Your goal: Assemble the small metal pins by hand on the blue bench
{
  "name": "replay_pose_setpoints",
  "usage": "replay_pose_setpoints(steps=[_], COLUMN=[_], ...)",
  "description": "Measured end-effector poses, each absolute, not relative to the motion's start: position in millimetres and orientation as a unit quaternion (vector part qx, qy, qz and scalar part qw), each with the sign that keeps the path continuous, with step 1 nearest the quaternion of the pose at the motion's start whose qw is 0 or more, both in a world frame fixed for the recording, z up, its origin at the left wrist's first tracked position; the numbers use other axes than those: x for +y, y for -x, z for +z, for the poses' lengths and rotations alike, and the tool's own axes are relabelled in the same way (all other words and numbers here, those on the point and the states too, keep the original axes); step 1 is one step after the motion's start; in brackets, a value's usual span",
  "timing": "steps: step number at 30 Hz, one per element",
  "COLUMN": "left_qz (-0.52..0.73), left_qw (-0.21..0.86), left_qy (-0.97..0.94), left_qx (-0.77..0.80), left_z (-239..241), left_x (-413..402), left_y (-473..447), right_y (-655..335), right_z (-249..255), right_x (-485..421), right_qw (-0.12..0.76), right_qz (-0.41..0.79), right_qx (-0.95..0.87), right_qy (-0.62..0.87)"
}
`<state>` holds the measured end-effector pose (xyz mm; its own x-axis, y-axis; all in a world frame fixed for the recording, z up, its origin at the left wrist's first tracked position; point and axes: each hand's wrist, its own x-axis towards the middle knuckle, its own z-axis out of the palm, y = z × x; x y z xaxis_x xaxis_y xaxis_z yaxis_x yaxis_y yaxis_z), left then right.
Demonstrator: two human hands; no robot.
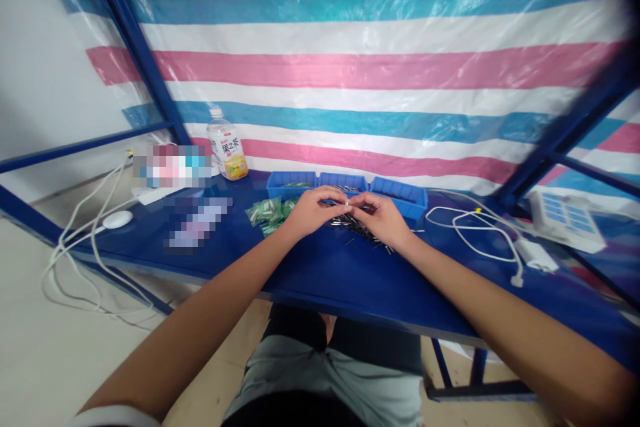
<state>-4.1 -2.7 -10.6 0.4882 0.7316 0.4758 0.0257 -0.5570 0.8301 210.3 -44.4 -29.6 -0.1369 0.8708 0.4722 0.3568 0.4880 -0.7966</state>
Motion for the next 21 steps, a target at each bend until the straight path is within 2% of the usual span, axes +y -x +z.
replay_pose_setpoints(steps=[21], left_qz=[0.431], left_qw=[0.396], left_qy=[-0.765], left_qx=[0.269], left_z=[-9.5], left_x=[-0.3], left_y=[5.0], right_y=[-205.1], right_z=[-26.6], right_x=[-48.1], right_qw=[0.493], right_qz=[0.342], right_qx=[-0.674], right_qy=[0.431])
